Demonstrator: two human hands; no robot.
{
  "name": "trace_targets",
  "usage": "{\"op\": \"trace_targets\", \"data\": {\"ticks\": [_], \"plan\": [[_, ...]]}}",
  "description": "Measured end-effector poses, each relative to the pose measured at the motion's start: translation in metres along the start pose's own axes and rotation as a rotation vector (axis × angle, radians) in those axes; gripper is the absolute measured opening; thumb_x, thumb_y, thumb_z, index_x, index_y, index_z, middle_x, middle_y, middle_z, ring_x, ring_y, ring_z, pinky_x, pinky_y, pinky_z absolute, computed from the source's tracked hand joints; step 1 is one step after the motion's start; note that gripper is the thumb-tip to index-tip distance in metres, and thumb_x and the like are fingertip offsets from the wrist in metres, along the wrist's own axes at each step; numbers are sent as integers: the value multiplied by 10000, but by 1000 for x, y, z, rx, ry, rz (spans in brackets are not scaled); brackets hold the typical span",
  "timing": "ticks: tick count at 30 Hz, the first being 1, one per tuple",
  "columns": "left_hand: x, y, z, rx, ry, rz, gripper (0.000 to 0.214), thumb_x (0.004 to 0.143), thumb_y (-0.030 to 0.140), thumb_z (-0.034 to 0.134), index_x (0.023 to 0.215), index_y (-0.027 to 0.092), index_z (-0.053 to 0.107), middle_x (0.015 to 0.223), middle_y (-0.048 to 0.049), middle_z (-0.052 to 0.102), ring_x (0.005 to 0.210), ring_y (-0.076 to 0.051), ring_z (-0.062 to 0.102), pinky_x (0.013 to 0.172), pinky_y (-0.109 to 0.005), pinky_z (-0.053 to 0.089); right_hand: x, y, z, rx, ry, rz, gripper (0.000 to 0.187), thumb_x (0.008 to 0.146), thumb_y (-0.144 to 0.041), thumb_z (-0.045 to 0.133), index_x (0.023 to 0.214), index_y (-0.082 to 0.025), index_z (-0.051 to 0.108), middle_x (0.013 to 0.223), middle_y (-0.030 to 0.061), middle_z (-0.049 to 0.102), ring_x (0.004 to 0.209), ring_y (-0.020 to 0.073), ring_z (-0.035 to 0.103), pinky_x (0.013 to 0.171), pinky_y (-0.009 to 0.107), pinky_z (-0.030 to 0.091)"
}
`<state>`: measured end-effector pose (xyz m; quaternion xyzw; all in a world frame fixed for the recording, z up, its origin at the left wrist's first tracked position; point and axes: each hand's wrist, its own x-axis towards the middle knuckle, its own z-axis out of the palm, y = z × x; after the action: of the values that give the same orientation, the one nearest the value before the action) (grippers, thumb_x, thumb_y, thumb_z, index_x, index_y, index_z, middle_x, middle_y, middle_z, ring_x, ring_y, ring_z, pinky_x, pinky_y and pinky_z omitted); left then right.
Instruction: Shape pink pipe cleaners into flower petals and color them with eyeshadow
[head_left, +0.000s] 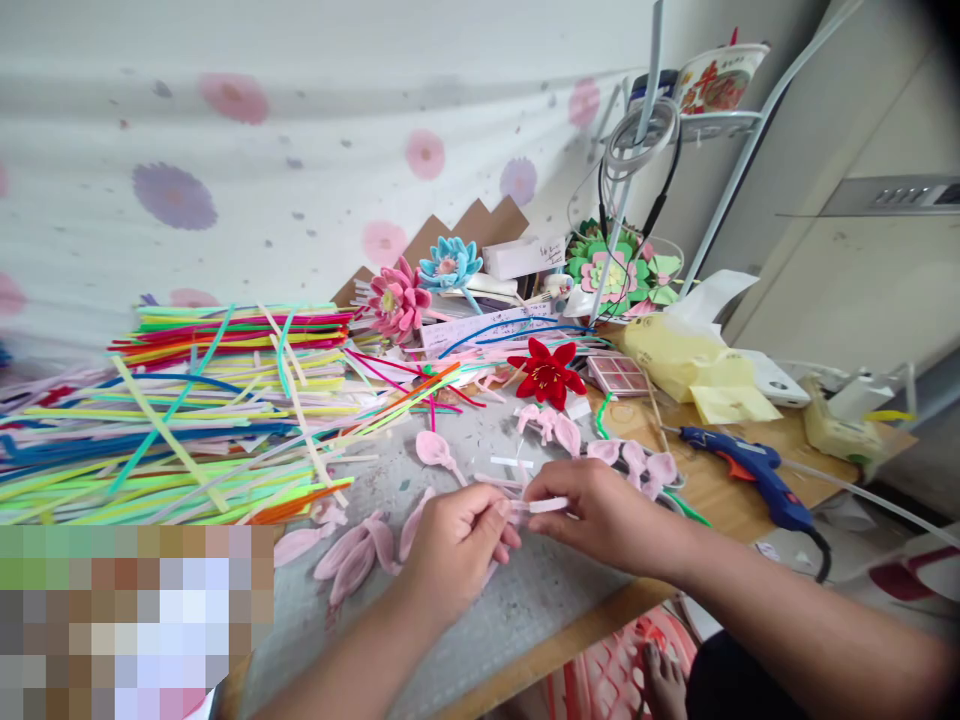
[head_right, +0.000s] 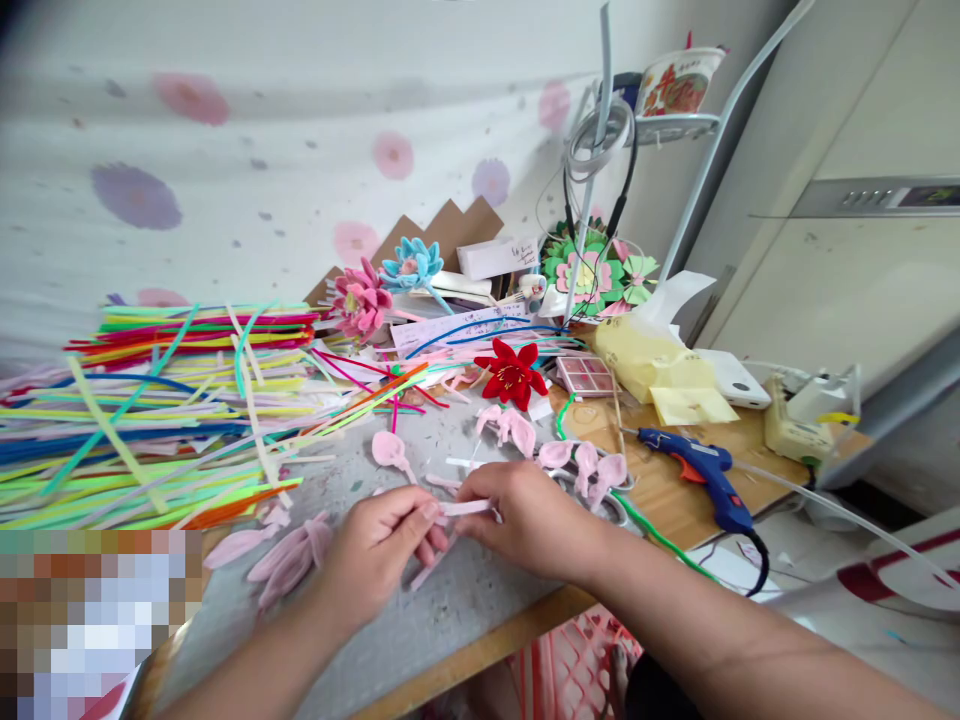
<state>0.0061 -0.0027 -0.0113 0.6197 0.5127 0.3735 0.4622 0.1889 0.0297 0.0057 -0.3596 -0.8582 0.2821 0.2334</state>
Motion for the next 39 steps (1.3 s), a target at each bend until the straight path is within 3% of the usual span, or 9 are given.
{"op": "trace_targets", "data": {"ticks": [6, 9, 14, 21, 26, 29, 33, 36, 39], "plan": [[-5, -4, 8, -347, 176, -6, 230, 829, 331, 527, 742, 148, 636, 643, -38, 659, 551, -136, 588, 545, -248, 456, -2, -3, 1, 137, 46, 15, 153, 843, -245, 558, 957, -167, 624, 793, 16, 650, 696, 117, 567, 622, 201, 418], [-5, -3, 12, -474, 227, -64, 202, 796, 325, 580, 720, 146, 635, 628, -30, 637, 552, -133, 564, 528, -242, 441, -3, -5, 6, -90, 111, -130, 234, 861, -193, 504, 1082, -185, 580, 843, 39, 624, 713, 133, 565, 622, 225, 418], [-2, -1, 10, -556, 247, -148, 235, 750, 331, 621, 612, 143, 594, 509, 4, 557, 470, -88, 458, 450, -195, 339, -3, -8, 11, -529, 130, -280, 235, 911, -213, 425, 1112, -195, 545, 828, 40, 568, 650, 133, 507, 525, 237, 338], [-2, 1, 10, -544, 286, -214, 317, 724, 321, 618, 492, 163, 471, 401, 46, 439, 409, -60, 318, 422, -193, 238, 3, -8, 12, -653, 207, -298, 148, 892, -195, 450, 965, -173, 577, 767, 33, 549, 630, 142, 488, 496, 246, 269], [-2, -3, 9, -449, 336, -182, 298, 765, 313, 584, 517, 166, 509, 442, 38, 472, 444, -71, 350, 448, -201, 265, 6, 0, 16, -597, 148, -207, 143, 864, -171, 449, 929, -189, 576, 943, 63, 575, 692, 153, 518, 534, 243, 311], [-2, -6, 7, -421, 386, -137, 310, 783, 316, 575, 518, 169, 508, 464, 36, 478, 462, -78, 354, 462, -205, 284, 9, 1, 17, -507, 48, -159, 164, 846, -126, 430, 869, -174, 585, 863, 47, 595, 638, 132, 517, 532, 237, 320], [0, -8, 3, -411, 424, -91, 297, 794, 320, 558, 538, 176, 515, 484, 33, 489, 474, -90, 373, 469, -211, 302, 13, -4, 11, -102, -62, 3, 202, 747, -43, 454, 815, -167, 598, 776, 17, 615, 670, 112, 548, 590, 194, 371], [5, -7, -2, -273, 315, -97, 285, 812, 313, 519, 560, 180, 532, 505, 21, 532, 486, -103, 425, 489, -217, 326, 12, -3, 3, 122, -124, 110, 196, 722, -35, 448, 737, -164, 595, 707, -5, 611, 661, 97, 542, 598, 170, 371], [7, -5, -6, -28, 108, -108, 246, 796, 265, 513, 572, 177, 569, 535, 4, 575, 507, -121, 477, 509, -228, 338, 6, 3, -4, 17, -185, 101, 176, 709, -48, 454, 688, -170, 580, 653, -14, 586, 614, 100, 504, 570, 190, 332]]}}
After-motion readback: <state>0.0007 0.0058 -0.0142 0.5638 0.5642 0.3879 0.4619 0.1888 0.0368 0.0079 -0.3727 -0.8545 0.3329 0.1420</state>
